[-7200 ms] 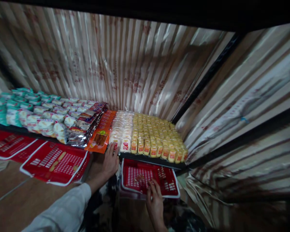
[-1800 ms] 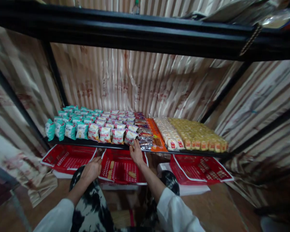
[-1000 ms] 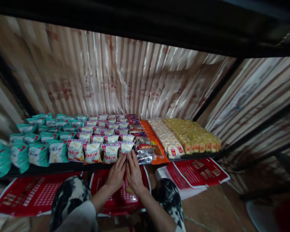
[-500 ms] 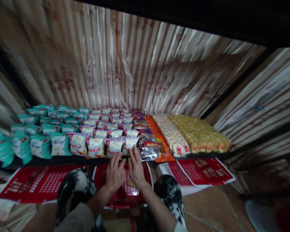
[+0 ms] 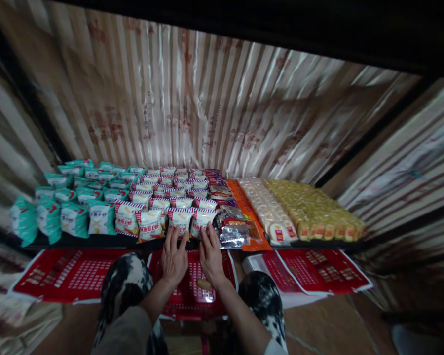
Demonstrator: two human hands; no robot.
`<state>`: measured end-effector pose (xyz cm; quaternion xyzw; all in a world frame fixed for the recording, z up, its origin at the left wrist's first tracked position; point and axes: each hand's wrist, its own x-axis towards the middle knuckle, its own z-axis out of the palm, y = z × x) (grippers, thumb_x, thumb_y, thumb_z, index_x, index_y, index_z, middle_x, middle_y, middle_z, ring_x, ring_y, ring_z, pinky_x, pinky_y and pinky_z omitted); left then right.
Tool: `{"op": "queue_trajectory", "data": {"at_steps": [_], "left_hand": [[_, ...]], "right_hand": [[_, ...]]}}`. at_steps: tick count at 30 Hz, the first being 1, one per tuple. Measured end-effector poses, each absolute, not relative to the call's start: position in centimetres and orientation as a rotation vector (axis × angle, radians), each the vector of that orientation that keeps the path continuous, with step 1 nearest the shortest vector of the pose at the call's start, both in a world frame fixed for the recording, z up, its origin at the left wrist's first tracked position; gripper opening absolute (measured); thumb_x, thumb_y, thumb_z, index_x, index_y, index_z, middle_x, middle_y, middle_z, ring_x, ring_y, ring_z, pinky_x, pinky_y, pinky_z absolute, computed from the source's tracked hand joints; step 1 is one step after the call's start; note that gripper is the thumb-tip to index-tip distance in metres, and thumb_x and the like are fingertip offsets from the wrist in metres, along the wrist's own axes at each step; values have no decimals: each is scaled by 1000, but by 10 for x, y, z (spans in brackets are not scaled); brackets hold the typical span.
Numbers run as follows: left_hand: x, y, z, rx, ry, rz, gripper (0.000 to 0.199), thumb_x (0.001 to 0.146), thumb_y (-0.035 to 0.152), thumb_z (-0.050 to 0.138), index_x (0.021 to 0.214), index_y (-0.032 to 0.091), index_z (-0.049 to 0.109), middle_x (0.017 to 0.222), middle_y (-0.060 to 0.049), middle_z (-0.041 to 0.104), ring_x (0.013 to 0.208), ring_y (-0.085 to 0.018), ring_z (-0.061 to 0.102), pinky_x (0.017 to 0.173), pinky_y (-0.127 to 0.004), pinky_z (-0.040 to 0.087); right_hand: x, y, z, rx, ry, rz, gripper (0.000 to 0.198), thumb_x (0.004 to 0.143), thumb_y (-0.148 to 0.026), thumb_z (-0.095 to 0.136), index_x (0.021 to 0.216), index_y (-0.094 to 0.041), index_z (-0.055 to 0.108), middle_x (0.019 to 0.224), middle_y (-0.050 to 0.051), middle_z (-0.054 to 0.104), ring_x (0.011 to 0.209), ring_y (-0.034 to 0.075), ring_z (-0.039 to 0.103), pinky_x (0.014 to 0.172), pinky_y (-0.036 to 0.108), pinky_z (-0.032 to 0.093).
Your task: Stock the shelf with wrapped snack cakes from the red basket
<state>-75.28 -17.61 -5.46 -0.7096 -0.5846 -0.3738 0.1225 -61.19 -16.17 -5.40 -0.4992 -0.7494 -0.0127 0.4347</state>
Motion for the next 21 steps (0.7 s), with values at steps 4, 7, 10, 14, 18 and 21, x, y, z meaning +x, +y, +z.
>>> {"op": "queue_trajectory", "data": {"at_steps": [4, 7, 10, 14, 18, 21], "left_hand": [[-752, -175, -57, -2041, -1696, -1118, 51, 76, 6, 49, 124, 18, 55, 138, -13, 43, 130, -30, 35, 101, -43, 39], [-752, -174, -58, -2043, -1691, -1104, 52, 75, 6, 50, 125, 18, 55, 138, -13, 43, 130, -31, 35, 101, -44, 40], [-752, -173, -59, -2050, -1690, -1105, 52, 75, 5, 49, 125, 17, 55, 137, -14, 44, 130, -31, 34, 100, -44, 40], [-752, -171, -59, -2047, -1692, -1136, 53, 75, 5, 49, 126, 18, 54, 137, -13, 43, 130, -31, 34, 100, -44, 41], [-751, -171, -60, -2049, -1689, -1148, 53, 75, 6, 49, 126, 18, 54, 137, -13, 43, 130, -31, 34, 101, -45, 41], [-750, -171, -61, -2054, -1693, -1145, 53, 75, 6, 49, 127, 18, 53, 138, -13, 43, 131, -30, 33, 101, -45, 40]], "right_hand": [[-612, -162, -54, -1254, -1869, -50, 60, 89, -9, 37, 144, -28, 24, 152, 7, 21, 139, 24, 22, 107, 51, 34], [-612, -161, -53, -1264, -1865, -61, 60, 88, -9, 37, 144, -27, 24, 151, 8, 22, 138, 24, 23, 106, 52, 35], [-613, -159, -52, -1262, -1865, -80, 60, 88, -9, 38, 143, -27, 26, 151, 8, 24, 138, 25, 25, 105, 52, 35], [-612, -155, -51, -1248, -1882, -88, 60, 87, -8, 37, 142, -28, 28, 150, 7, 26, 137, 24, 26, 105, 51, 36], [-610, -153, -51, -1260, -1883, -85, 60, 87, -7, 37, 142, -28, 28, 150, 7, 26, 137, 24, 27, 105, 51, 36], [-609, -152, -52, -1262, -1888, -78, 61, 86, -7, 37, 142, -28, 28, 150, 8, 26, 137, 24, 26, 105, 51, 36]]}}
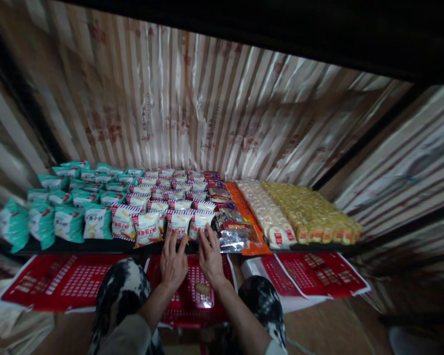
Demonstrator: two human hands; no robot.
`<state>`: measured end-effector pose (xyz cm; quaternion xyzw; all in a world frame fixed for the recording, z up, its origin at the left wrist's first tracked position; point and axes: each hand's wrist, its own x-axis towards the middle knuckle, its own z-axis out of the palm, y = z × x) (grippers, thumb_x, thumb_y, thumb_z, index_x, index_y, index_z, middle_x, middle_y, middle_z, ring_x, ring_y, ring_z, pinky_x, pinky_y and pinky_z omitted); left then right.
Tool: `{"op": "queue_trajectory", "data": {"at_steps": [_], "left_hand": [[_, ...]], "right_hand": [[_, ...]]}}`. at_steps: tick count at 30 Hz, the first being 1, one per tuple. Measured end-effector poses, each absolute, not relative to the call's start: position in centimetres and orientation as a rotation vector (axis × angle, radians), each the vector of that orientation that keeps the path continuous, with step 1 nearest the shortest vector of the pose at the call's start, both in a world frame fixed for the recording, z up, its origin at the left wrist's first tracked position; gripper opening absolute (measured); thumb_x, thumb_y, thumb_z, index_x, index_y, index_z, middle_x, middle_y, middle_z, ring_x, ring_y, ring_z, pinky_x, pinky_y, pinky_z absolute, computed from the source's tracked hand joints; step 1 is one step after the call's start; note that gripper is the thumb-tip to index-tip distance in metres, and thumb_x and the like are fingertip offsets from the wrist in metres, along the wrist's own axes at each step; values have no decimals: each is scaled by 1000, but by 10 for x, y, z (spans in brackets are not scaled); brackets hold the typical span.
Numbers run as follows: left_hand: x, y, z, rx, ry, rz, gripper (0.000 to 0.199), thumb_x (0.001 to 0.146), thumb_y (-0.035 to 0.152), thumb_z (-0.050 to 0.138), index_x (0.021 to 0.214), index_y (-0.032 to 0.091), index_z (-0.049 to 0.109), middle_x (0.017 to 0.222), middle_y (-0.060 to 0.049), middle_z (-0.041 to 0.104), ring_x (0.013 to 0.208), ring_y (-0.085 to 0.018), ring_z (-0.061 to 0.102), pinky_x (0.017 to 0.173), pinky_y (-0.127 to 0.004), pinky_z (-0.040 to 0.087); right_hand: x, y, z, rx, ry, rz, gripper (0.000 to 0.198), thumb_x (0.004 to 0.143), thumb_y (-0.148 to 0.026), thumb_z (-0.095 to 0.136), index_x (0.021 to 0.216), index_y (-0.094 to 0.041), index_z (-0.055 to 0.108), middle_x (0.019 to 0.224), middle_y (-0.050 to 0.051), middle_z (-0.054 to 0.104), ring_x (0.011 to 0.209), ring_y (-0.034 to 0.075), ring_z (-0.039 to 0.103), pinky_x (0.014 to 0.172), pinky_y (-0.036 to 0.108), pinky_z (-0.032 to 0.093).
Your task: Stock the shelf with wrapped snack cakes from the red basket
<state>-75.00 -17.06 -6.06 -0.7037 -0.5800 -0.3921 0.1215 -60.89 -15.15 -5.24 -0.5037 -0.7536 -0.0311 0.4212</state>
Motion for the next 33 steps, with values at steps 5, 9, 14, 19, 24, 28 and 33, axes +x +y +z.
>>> {"op": "queue_trajectory", "data": {"at_steps": [5, 9, 14, 19, 24, 28, 33], "left_hand": [[-749, -172, -60, -2064, -1704, -1120, 55, 75, 6, 49, 128, 18, 51, 139, -14, 40, 132, -30, 31, 102, -44, 40], [-749, -175, -58, -2048, -1696, -1122, 56, 75, 5, 49, 129, 20, 50, 140, -13, 39, 132, -30, 31, 102, -44, 40], [-750, -179, -57, -2047, -1688, -1122, 55, 76, 5, 49, 129, 20, 51, 140, -13, 38, 133, -30, 30, 102, -43, 40], [-750, -183, -56, -2080, -1705, -1179, 56, 76, 5, 49, 128, 23, 51, 143, -11, 33, 134, -30, 28, 103, -43, 39], [-752, -190, -47, -1994, -1791, -1425, 53, 77, 4, 46, 127, 21, 51, 141, -11, 30, 131, -28, 30, 102, -44, 39], [-761, -199, -38, -1760, -1992, -1591, 47, 79, 6, 45, 123, 20, 53, 132, -12, 35, 120, -26, 40, 95, -43, 46], [-784, -203, -36, -1538, -2195, -1588, 44, 77, 9, 46, 119, 20, 55, 132, -12, 34, 122, -30, 37, 101, -50, 38]], "right_hand": [[-609, -153, -49, -1254, -1881, -76, 60, 86, -7, 38, 141, -27, 30, 149, 8, 27, 136, 24, 27, 105, 53, 36], [-612, -157, -44, -1270, -1854, -51, 56, 86, -8, 39, 139, -25, 35, 148, 9, 29, 137, 25, 26, 106, 54, 34], [-614, -162, -42, -1258, -1839, -24, 52, 84, -8, 41, 134, -24, 43, 151, 8, 20, 138, 27, 23, 105, 54, 34], [-612, -167, -44, -1225, -1850, -49, 51, 83, -7, 41, 130, -25, 48, 153, 7, 13, 138, 28, 20, 105, 55, 34], [-615, -178, -45, -1188, -1864, -43, 51, 83, -6, 40, 129, -25, 49, 151, 7, 21, 136, 26, 26, 103, 53, 37], [-629, -189, -45, -1152, -1938, 73, 53, 82, -7, 40, 133, -23, 45, 145, 9, 35, 133, 24, 33, 104, 49, 38], [-660, -203, -49, -1010, -2006, 205, 51, 82, -8, 40, 131, -22, 47, 142, 9, 41, 130, 21, 39, 104, 43, 41]]}}
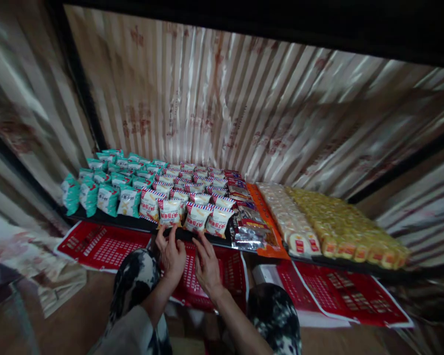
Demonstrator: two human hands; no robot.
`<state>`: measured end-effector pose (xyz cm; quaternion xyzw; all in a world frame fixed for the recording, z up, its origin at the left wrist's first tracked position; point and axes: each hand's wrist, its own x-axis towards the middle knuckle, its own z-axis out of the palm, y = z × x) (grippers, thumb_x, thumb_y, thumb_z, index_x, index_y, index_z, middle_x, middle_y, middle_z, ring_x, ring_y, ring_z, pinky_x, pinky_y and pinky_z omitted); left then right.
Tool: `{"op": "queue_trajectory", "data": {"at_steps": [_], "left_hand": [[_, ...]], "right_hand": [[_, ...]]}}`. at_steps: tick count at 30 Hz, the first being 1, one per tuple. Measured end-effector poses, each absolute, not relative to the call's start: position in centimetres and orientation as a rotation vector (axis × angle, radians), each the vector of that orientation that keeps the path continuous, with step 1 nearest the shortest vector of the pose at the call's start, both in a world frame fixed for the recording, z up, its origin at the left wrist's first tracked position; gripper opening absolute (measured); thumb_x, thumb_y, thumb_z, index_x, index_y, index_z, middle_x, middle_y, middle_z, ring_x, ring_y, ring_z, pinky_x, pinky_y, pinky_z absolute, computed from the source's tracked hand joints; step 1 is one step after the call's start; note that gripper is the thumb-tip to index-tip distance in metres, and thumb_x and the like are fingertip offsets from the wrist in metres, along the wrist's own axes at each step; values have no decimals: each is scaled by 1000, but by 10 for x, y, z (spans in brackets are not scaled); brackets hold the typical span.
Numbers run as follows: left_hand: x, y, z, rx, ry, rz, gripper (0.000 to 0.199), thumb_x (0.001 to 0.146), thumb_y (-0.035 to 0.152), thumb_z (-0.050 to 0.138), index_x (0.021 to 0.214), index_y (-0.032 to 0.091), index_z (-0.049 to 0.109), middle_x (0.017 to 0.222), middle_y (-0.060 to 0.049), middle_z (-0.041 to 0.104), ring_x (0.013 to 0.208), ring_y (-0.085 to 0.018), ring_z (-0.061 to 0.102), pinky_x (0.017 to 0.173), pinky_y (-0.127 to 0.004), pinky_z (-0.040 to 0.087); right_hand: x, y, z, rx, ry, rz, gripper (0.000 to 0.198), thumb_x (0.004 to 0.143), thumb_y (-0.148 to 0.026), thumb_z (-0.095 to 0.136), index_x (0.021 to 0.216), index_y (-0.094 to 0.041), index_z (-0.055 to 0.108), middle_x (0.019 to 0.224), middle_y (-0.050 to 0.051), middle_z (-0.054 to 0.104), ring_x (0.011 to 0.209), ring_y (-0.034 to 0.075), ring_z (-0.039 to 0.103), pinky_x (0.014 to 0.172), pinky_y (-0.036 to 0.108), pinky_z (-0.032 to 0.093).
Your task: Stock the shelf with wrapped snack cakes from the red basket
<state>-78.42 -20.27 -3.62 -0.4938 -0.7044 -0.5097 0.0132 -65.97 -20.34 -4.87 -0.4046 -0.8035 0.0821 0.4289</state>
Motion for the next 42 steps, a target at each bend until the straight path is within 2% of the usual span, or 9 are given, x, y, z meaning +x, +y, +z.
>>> {"op": "queue_trajectory", "data": {"at_steps": [4, 12, 16, 22, 32, 35, 42], "left_hand": [[-811, -193, -37, -1441, -2269, -1552, 44, 75, 9, 48, 118, 17, 56, 134, -14, 33, 123, -32, 36, 101, -52, 37], [-838, -173, -47, -1733, -2171, -1571, 55, 73, 6, 44, 126, 17, 50, 132, -12, 45, 123, -27, 41, 104, -45, 38], [-838, -171, -51, -1782, -2143, -1612, 58, 74, 4, 40, 130, 15, 47, 137, -13, 43, 126, -26, 40, 105, -46, 37], [-844, -174, -55, -1938, -2022, -1628, 68, 76, 1, 37, 141, 20, 32, 143, -7, 38, 133, -19, 34, 109, -37, 35], [-854, -165, -62, -2013, -2029, -1500, 67, 75, 3, 40, 140, 17, 34, 147, -10, 33, 134, -24, 33, 108, -41, 35], [-854, -164, -62, -1974, -2055, -1513, 68, 75, 4, 41, 141, 14, 30, 147, -13, 31, 135, -25, 29, 110, -41, 32], [-849, -166, -59, -1960, -2076, -1569, 72, 75, 6, 42, 144, 13, 21, 149, -14, 25, 138, -24, 23, 111, -39, 29]], "right_hand": [[-679, -213, -51, -975, -2021, 273, 48, 84, -9, 39, 130, -22, 49, 141, 9, 43, 129, 19, 42, 103, 38, 43], [-683, -217, -60, -973, -1989, 263, 49, 82, -6, 38, 127, -21, 51, 141, 9, 41, 125, 17, 47, 98, 31, 48], [-681, -221, -65, -1038, -1988, 259, 49, 82, -6, 39, 126, -21, 52, 140, 9, 43, 124, 19, 48, 98, 33, 48], [-683, -226, -76, -1111, -1963, 257, 49, 81, -6, 40, 124, -22, 54, 139, 9, 45, 124, 19, 48, 98, 34, 48], [-695, -232, -89, -1189, -1932, 263, 44, 83, -9, 40, 122, -22, 56, 140, 9, 44, 120, 20, 52, 94, 33, 51], [-698, -236, -93, -1221, -1913, 283, 46, 82, -8, 39, 123, -23, 55, 140, 9, 44, 116, 20, 55, 91, 33, 53], [-700, -248, -96, -1276, -1856, 276, 47, 81, -6, 39, 122, -21, 56, 139, 10, 45, 120, 20, 52, 94, 34, 51]]}}
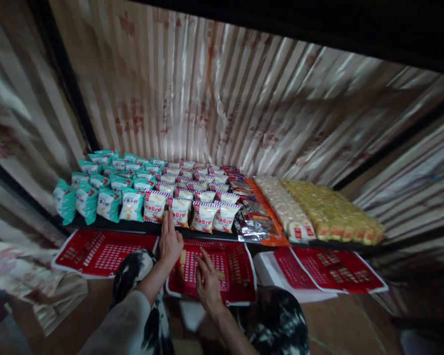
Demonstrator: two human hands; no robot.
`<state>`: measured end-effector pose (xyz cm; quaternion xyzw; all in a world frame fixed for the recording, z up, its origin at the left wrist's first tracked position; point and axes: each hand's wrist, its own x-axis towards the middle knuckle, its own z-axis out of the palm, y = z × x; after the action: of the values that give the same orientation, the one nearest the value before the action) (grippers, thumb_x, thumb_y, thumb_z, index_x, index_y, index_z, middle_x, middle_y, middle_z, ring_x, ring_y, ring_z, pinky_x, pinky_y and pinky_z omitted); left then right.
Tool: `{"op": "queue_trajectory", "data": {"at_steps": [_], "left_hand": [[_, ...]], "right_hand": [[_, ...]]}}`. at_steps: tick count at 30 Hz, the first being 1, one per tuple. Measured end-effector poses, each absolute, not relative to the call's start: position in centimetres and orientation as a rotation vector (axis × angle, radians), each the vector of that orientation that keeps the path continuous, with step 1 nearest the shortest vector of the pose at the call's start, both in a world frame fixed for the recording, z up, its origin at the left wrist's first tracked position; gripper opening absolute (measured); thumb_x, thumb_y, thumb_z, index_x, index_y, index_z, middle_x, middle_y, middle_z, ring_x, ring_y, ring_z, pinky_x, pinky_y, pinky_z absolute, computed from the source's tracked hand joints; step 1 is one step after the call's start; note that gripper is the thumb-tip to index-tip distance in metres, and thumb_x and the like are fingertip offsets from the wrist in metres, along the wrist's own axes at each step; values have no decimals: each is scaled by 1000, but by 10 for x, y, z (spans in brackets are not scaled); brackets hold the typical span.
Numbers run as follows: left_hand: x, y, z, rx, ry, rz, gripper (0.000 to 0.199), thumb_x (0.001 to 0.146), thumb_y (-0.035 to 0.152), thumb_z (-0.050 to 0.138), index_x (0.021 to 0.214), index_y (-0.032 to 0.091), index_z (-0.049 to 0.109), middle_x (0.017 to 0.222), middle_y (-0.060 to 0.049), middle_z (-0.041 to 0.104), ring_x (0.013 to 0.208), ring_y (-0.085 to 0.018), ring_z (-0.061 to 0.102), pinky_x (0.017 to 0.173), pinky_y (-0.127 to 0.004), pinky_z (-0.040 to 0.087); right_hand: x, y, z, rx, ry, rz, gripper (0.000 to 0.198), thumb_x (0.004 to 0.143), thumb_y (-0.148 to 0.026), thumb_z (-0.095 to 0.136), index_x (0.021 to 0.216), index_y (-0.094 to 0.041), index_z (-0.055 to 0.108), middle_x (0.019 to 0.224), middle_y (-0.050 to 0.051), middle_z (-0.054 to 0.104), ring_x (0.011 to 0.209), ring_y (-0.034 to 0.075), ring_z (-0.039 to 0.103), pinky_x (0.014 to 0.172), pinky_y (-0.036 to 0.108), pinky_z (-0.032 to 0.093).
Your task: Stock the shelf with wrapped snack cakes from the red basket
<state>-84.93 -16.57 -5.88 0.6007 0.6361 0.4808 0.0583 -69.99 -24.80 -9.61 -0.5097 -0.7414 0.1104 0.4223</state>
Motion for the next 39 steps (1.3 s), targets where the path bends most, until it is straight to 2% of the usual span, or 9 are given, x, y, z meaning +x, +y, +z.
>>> {"op": "queue_trajectory", "data": {"at_steps": [6, 14, 21, 30, 35, 39], "left_hand": [[-847, -175, -48, 1824, 1979, 1409, 67, 76, 6, 44, 141, 11, 27, 149, -17, 23, 138, -26, 23, 111, -41, 28], [-866, -169, -44, 1634, 2110, 1613, 58, 73, 5, 47, 131, 11, 42, 145, -20, 25, 136, -32, 23, 109, -50, 26], [-878, -155, -51, 1587, 2144, 1503, 55, 71, 4, 47, 125, 13, 50, 140, -17, 36, 130, -30, 32, 108, -47, 29], [-880, -166, -51, 1590, 2054, 1655, 55, 69, 0, 44, 121, 16, 51, 137, -14, 38, 130, -29, 34, 107, -50, 32], [-882, -180, -37, 1756, 1884, 1729, 50, 70, -2, 42, 114, 17, 55, 134, -12, 41, 128, -26, 38, 105, -46, 36], [-898, -177, -12, 1812, 1772, 1826, 45, 74, -1, 40, 112, 18, 56, 130, -12, 44, 126, -24, 41, 103, -44, 40]], "right_hand": [[-702, -258, -95, -1324, -1772, 287, 44, 81, -6, 40, 118, -20, 59, 136, 12, 48, 120, 20, 52, 95, 34, 49], [-695, -274, -102, -1441, -1760, 286, 39, 83, -11, 39, 115, -19, 61, 131, 12, 53, 117, 20, 54, 94, 35, 50], [-692, -280, -108, -1469, -1778, 208, 36, 85, -17, 40, 112, -19, 64, 125, 12, 58, 112, 21, 57, 90, 33, 51], [-702, -287, -106, -1462, -1749, 154, 35, 87, -22, 38, 109, -18, 65, 120, 13, 61, 111, 21, 58, 88, 34, 52], [-704, -291, -109, -1441, -1725, 162, 34, 88, -26, 40, 109, -18, 65, 117, 13, 63, 109, 23, 60, 88, 37, 53], [-700, -289, -111, -1405, -1682, 317, 32, 86, -30, 45, 110, -20, 65, 116, 12, 64, 103, 23, 63, 84, 34, 56]]}}
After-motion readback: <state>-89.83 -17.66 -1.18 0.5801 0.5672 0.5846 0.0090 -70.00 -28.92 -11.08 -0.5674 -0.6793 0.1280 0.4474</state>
